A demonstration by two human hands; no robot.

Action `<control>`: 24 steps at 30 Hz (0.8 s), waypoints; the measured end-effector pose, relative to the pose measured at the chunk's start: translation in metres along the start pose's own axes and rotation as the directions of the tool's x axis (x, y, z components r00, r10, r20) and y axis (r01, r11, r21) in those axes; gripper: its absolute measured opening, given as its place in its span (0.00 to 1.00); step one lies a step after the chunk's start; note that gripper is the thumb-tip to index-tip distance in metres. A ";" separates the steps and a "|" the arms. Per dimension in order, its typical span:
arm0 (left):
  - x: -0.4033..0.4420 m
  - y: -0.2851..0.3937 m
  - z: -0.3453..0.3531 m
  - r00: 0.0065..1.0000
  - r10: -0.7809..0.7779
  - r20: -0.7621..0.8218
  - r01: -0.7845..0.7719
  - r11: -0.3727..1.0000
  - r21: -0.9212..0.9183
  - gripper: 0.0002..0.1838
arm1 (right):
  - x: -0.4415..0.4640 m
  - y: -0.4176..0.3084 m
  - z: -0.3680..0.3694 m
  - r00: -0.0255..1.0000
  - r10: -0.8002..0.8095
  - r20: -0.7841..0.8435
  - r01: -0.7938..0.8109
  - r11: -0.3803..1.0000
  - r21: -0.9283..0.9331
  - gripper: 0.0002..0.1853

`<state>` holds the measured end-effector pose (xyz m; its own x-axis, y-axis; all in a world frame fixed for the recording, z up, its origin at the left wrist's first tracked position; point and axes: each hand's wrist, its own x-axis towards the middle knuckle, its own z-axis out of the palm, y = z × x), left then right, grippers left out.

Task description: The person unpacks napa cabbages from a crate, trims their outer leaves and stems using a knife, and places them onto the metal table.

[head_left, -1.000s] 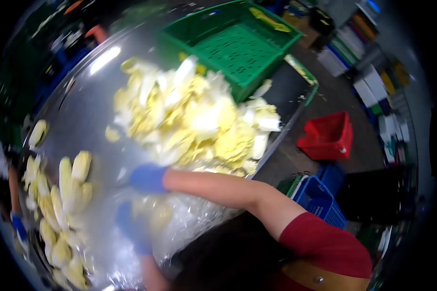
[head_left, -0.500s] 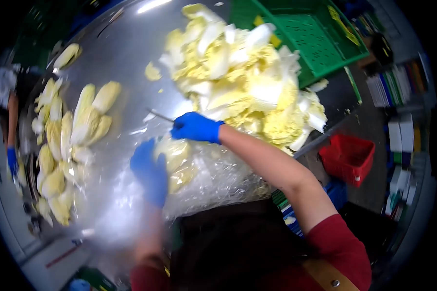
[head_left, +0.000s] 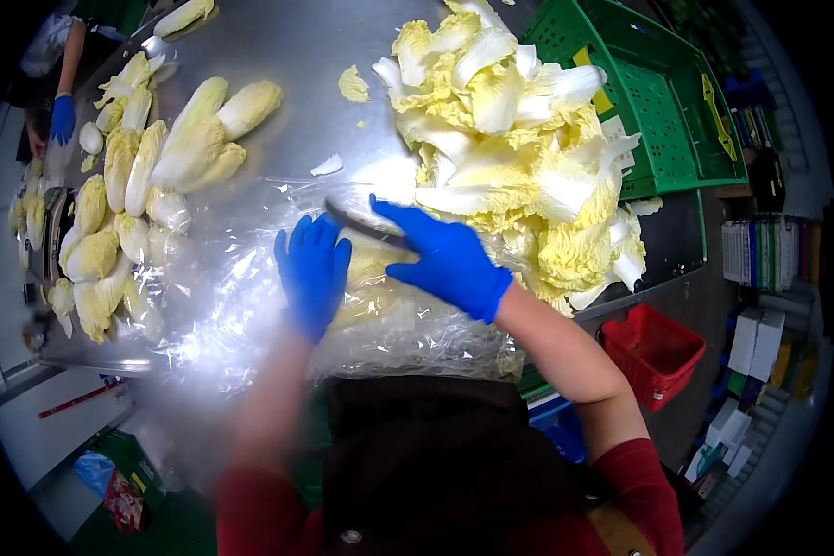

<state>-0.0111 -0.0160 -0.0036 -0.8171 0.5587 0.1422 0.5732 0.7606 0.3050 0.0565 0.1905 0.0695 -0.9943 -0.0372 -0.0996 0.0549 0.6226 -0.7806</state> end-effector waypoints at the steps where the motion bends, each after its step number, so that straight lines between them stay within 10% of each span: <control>1: 0.000 -0.001 0.003 1.000 0.005 -0.014 -0.005 1.000 0.003 0.20 | 0.001 0.007 0.016 0.999 0.032 0.042 -0.029 0.997 -0.073 0.31; 9: 0.001 -0.010 0.001 1.000 -0.004 -0.020 0.003 0.997 -0.077 0.18 | -0.015 0.044 0.005 0.963 0.007 0.268 -0.074 0.968 0.241 0.17; 12: 0.005 -0.002 0.000 0.999 -0.001 -0.037 -0.002 0.997 -0.079 0.16 | -0.025 0.046 -0.020 0.849 0.501 0.165 -0.515 0.719 0.466 0.13; 15: 0.000 -0.002 -0.003 0.998 -0.012 -0.067 0.002 0.989 -0.150 0.18 | -0.039 0.014 -0.003 0.980 0.102 -0.169 -0.041 0.942 0.334 0.19; 18: -0.021 -0.005 -0.005 0.982 -0.025 -0.187 0.001 0.991 -0.130 0.21 | -0.049 0.008 0.040 0.977 -0.148 -0.153 0.171 0.974 0.149 0.29; 24: -0.057 0.013 -0.007 0.981 -0.112 -0.159 0.104 0.993 -0.054 0.26 | -0.032 0.018 0.066 0.991 -0.130 0.022 0.132 0.987 -0.095 0.08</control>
<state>0.0421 -0.0400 -0.0015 -0.8754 0.4105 0.2555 0.4807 0.7957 0.3686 0.0949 0.1513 0.0178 -0.9908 -0.1349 -0.0102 -0.0856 0.6839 -0.7245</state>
